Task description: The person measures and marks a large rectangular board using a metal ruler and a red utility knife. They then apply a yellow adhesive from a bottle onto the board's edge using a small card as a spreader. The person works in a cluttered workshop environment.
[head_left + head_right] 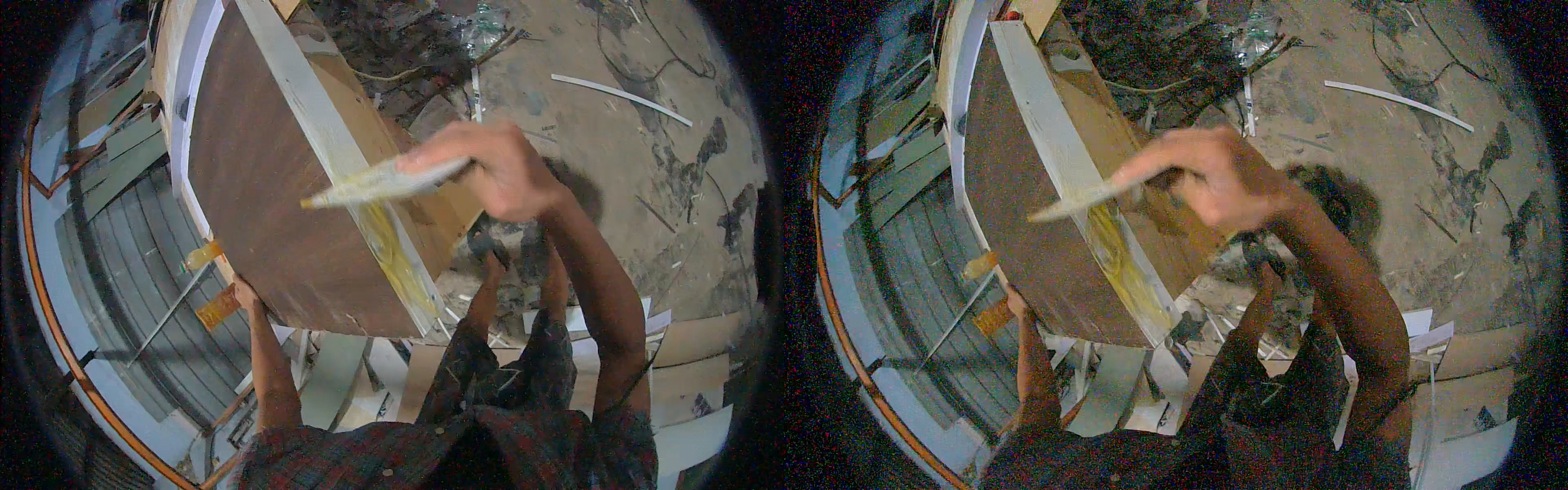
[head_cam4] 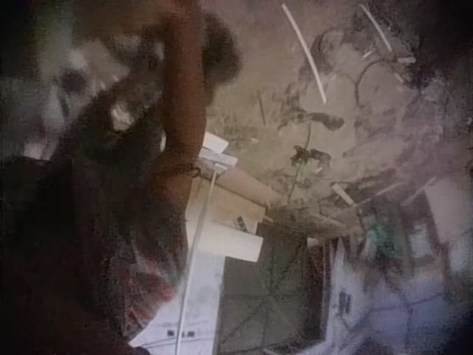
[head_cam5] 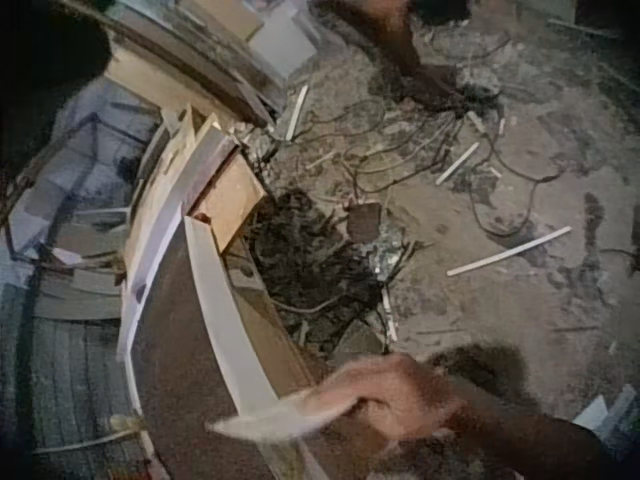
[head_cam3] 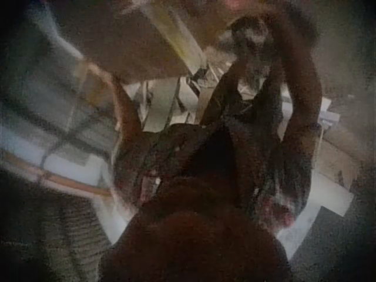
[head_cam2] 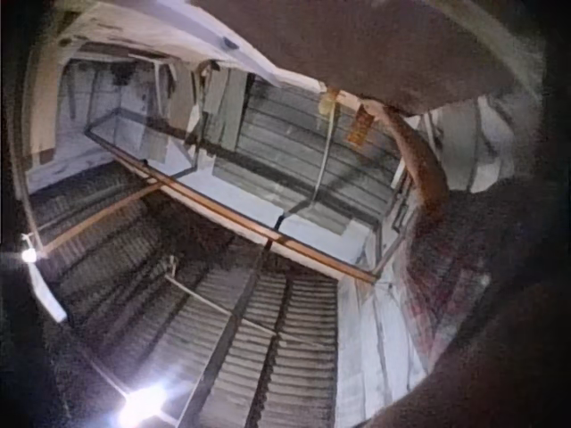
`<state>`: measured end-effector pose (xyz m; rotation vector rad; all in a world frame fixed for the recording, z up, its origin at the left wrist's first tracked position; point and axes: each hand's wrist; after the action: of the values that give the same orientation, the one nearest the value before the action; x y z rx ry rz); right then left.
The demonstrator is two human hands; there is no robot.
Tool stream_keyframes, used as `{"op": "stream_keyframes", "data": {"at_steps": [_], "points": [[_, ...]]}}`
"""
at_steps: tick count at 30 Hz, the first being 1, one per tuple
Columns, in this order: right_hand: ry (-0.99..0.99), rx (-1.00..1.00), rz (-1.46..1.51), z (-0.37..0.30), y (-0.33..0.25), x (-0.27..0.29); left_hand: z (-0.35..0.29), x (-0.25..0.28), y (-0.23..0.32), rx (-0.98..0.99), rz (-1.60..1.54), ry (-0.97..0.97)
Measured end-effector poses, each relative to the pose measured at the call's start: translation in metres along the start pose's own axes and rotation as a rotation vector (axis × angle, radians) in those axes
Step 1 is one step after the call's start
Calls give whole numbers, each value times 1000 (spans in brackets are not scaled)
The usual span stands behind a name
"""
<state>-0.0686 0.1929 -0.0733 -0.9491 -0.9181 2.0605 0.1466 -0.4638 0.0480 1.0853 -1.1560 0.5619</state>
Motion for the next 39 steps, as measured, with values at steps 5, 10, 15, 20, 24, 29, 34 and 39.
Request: {"op": "stream_keyframes", "data": {"at_steps": [5, 10, 15, 20, 24, 29, 34, 39], "points": [[-46, 55, 34, -56, -30, -12, 4, -2, 1, 26, 161, 49], [-69, -6, 69, -108, -54, -25, 16, 8, -5, 73, 256, 105], [-142, -171, -7, -158, -75, -36, 6, 1, 9, -38, 456, 97], [-25, -591, -32, -181, -120, -16, -8, 2, 26, -24, 456, 125], [481, -673, 75, -143, -120, -2, -24, 11, 20, 44, 396, 140], [438, -598, -20, -16, -121, 12, -28, -2, 45, 93, 299, 135], [355, -557, -14, 70, -88, -4, -17, 4, 18, 77, 354, 170], [267, -463, -316, 129, -53, -16, 1, 12, -14, 60, 133, 56]]}}
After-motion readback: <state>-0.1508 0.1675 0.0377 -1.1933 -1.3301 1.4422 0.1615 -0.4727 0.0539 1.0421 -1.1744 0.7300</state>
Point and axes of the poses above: each hand's wrist, its own z-axis towards the middle knuckle, its own x-axis out of the back of the hand, y = z × x, and after that the axes turned 9 degrees about z, right-handed
